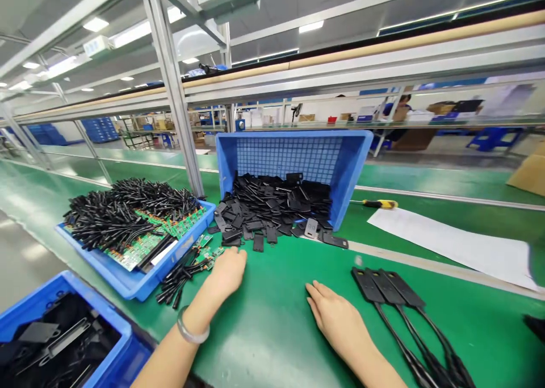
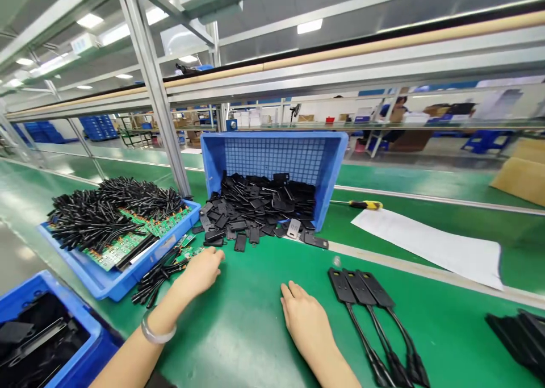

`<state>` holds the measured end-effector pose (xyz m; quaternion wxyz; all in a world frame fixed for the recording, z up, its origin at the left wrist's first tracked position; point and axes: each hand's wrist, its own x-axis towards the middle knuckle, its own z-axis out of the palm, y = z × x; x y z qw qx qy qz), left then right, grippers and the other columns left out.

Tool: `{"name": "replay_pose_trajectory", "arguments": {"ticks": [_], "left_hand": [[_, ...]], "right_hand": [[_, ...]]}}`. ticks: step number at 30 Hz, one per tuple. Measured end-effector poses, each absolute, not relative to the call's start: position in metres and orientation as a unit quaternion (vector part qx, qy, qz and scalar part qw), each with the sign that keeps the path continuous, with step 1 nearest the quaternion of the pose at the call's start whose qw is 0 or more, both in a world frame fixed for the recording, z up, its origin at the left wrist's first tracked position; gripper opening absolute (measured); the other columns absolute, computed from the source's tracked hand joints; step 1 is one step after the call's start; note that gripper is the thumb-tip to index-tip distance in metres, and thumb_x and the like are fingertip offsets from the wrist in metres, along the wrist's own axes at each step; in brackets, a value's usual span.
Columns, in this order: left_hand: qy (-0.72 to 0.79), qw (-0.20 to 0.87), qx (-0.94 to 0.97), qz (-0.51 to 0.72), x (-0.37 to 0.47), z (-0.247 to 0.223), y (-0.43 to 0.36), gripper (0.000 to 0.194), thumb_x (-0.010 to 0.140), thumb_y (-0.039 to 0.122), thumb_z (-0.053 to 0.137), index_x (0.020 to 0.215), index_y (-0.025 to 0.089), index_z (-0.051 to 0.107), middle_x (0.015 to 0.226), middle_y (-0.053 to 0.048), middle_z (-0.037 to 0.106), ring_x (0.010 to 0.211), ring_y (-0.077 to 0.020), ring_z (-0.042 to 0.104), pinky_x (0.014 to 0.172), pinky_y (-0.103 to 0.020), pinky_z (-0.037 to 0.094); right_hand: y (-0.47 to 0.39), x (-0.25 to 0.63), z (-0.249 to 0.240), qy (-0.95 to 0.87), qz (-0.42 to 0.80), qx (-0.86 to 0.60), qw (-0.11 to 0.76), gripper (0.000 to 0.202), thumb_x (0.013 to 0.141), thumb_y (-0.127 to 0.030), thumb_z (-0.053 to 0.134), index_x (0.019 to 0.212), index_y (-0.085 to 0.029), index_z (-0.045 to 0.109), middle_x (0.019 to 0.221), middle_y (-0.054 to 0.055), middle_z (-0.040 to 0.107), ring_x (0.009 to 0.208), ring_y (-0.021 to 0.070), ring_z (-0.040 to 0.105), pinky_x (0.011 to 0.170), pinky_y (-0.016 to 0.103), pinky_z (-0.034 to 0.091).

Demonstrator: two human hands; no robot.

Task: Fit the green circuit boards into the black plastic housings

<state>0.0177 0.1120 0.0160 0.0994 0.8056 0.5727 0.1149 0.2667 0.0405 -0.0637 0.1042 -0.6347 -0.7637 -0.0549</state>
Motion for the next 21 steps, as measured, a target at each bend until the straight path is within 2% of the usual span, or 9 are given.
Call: {"name": "replay_pose_trajectory", "arguments": {"ticks": [2, 4, 7, 11, 14, 16, 19, 21], "left_hand": [[0.626, 0.056, 0.770, 0.113, -0.008, 0.023, 0.114, 0.023, 0.077, 0.008, 0.047, 0.094, 0.012, 0.062, 0.095, -0.022, 0.061, 0.096, -0.0339, 0.059, 0.082, -0.044, 0.044], [0.665, 0.030, 0.739, 0.102, -0.032, 0.027, 0.115, 0.026, 0.079, 0.007, 0.040, 0.095, 0.008, 0.060, 0.089, -0.025, 0.062, 0.092, -0.0371, 0.060, 0.078, -0.048, 0.044], [0.688, 0.019, 0.720, 0.089, -0.060, 0.028, 0.117, 0.025, 0.075, 0.005, 0.042, 0.093, 0.008, 0.060, 0.078, -0.022, 0.064, 0.078, -0.0349, 0.063, 0.071, -0.047, 0.046], [0.678, -0.009, 0.722, 0.139, -0.076, 0.037, 0.121, 0.027, 0.080, 0.010, 0.038, 0.100, 0.013, 0.057, 0.089, -0.016, 0.065, 0.083, -0.0273, 0.063, 0.076, -0.040, 0.046], [0.635, 0.023, 0.705, 0.315, -0.069, 0.051, 0.120, 0.026, 0.085, 0.022, 0.038, 0.105, 0.016, 0.054, 0.088, -0.009, 0.063, 0.078, -0.0209, 0.062, 0.072, -0.032, 0.047], [0.568, 0.135, 0.702, 0.408, -0.052, 0.058, 0.116, 0.025, 0.083, 0.028, 0.045, 0.103, 0.017, 0.055, 0.080, -0.004, 0.062, 0.070, -0.0175, 0.062, 0.064, -0.027, 0.048], [0.439, 0.349, 0.750, 0.350, -0.012, 0.056, 0.111, 0.027, 0.080, 0.030, 0.053, 0.103, 0.017, 0.056, 0.082, -0.004, 0.064, 0.070, -0.0163, 0.063, 0.064, -0.025, 0.049], [0.404, 0.377, 0.798, 0.241, 0.016, 0.045, 0.113, 0.027, 0.080, 0.027, 0.054, 0.105, 0.019, 0.058, 0.089, -0.005, 0.066, 0.074, -0.0169, 0.064, 0.067, -0.026, 0.049]], "right_hand": [[0.040, 0.266, -0.067, -0.762, -0.065, -0.634, 0.111, 0.033, 0.087, -0.016, 0.042, 0.108, -0.013, 0.067, 0.115, 0.019, 0.065, 0.103, 0.0290, 0.064, 0.081, 0.039, 0.054], [0.040, 0.264, -0.068, -0.759, -0.071, -0.638, 0.111, 0.032, 0.086, -0.016, 0.043, 0.107, -0.015, 0.068, 0.115, 0.019, 0.065, 0.103, 0.0287, 0.064, 0.081, 0.038, 0.054], [0.039, 0.261, -0.064, -0.755, -0.070, -0.643, 0.107, 0.032, 0.086, -0.016, 0.044, 0.108, -0.016, 0.067, 0.116, 0.018, 0.064, 0.104, 0.0282, 0.063, 0.081, 0.037, 0.053], [0.035, 0.258, -0.052, -0.746, -0.010, -0.653, 0.130, 0.033, 0.085, -0.016, 0.044, 0.108, -0.014, 0.067, 0.118, 0.019, 0.063, 0.108, 0.0311, 0.060, 0.086, 0.042, 0.050], [0.031, 0.253, -0.039, -0.726, 0.132, -0.633, 0.233, 0.032, 0.085, -0.022, 0.044, 0.106, -0.016, 0.068, 0.116, 0.016, 0.065, 0.109, 0.0303, 0.059, 0.093, 0.047, 0.044], [0.028, 0.246, -0.032, -0.677, 0.300, -0.589, 0.323, 0.033, 0.086, -0.032, 0.046, 0.110, -0.019, 0.065, 0.116, 0.014, 0.065, 0.108, 0.0278, 0.059, 0.093, 0.045, 0.044], [0.025, 0.235, -0.025, -0.516, 0.559, -0.474, 0.444, 0.052, 0.085, -0.050, 0.048, 0.128, -0.021, 0.049, 0.124, 0.014, 0.060, 0.113, 0.0245, 0.057, 0.094, 0.042, 0.045], [0.025, 0.231, -0.024, -0.403, 0.647, -0.403, 0.507, 0.064, 0.082, -0.059, 0.049, 0.133, -0.022, 0.040, 0.125, 0.015, 0.059, 0.114, 0.0244, 0.056, 0.094, 0.044, 0.044]]}}
